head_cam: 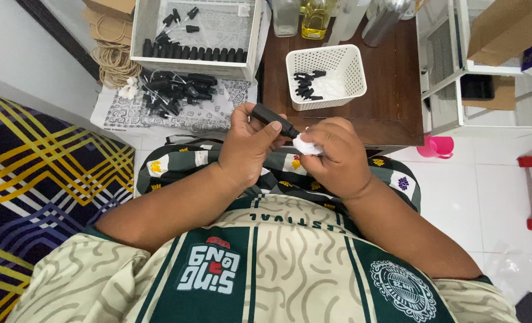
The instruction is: Assembling small plastic sprayer components and sorting them into a basket
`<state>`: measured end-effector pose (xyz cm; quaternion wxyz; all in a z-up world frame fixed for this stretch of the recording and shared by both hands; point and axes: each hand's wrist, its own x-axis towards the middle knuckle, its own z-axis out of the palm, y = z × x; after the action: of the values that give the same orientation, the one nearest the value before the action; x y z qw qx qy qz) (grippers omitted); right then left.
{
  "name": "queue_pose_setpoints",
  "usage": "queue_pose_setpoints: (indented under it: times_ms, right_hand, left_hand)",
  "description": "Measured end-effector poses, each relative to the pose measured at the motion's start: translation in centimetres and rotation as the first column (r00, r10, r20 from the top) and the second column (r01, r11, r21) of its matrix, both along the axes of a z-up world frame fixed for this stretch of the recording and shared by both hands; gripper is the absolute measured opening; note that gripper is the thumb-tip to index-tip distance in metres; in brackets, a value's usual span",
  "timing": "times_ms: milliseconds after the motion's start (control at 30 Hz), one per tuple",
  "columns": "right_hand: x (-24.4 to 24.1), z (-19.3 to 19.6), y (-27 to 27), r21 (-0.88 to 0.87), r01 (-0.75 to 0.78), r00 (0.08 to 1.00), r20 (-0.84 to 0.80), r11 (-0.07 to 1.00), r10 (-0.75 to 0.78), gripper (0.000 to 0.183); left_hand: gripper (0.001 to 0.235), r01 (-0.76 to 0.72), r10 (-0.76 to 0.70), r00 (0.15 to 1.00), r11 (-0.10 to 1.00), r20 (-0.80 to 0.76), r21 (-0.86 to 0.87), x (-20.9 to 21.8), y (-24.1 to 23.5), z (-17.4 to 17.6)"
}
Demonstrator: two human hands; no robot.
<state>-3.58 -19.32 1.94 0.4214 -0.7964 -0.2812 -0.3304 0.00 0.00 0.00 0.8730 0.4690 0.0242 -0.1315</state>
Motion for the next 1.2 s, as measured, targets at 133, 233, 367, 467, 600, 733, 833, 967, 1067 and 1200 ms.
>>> queue_pose_setpoints:
  times_ms: [133,233,367,467,600,733,833,967,1067,1200]
  right_hand:
    - [0.0,-0.6,-0.3,-0.021,0.012,0.999,0.043,1.000,-0.011,0.016]
    - [-0.2,0.0,-0.2,-0.073,0.032,0.997,0.074,0.997,-0.027,0.013]
    - [-0.5,0.9,-0.3,-0.114,0.031,0.998,0.063,0.993,-0.024,0.009]
    - [-0.4,0.8,-0.4,-0.116,0.012,1.000,0.017,0.993,-0.010,0.012]
    - [-0.4,1.8,0.1,-0.141,-0.048,0.998,0.037,0.989,0.054,0.013]
    - [-0.3,0.9,0.1,-0.179,-0.107,0.993,0.021,0.978,0.112,0.015]
    - [-0.1,1.1,0.2,-0.110,-0.166,0.986,-0.013,0.980,0.165,0.014]
    - [0.2,1.0,0.2,-0.058,-0.260,0.966,-0.017,0.964,0.259,0.012]
    - [0.2,1.3,0.2,-0.050,-0.280,0.960,-0.009,0.959,0.280,0.017]
    - [-0.1,0.6,0.2,-0.103,-0.233,0.972,-0.028,0.967,0.232,0.012]
  left_hand:
    - [0.046,0.027,-0.027,0.999,0.999,-0.031,-0.020,0.1,0.2,-0.4]
    - [0.041,0.064,-0.065,0.996,0.998,-0.064,-0.013,0.2,0.2,-0.8]
    - [0.041,0.088,-0.084,0.994,0.995,-0.070,0.050,0.1,0.3,-0.3]
    - [0.042,0.087,-0.080,0.993,0.993,-0.085,0.083,0.1,0.4,-0.4]
    - [0.039,0.115,-0.102,0.986,0.989,-0.135,0.097,-0.1,0.2,-0.7]
    - [0.036,0.149,-0.130,0.978,0.982,-0.162,0.117,-0.4,0.1,-0.7]
    - [0.042,0.194,-0.180,0.974,0.976,-0.139,0.098,-0.5,0.1,-1.0]
    - [0.041,0.205,-0.190,0.973,0.971,-0.130,0.122,-0.4,0.1,-1.5]
    - [0.041,0.222,-0.205,0.971,0.964,-0.124,0.149,-0.1,0.2,-1.7]
    - [0.044,0.188,-0.178,0.981,0.971,-0.075,0.145,-0.2,0.1,-1.3]
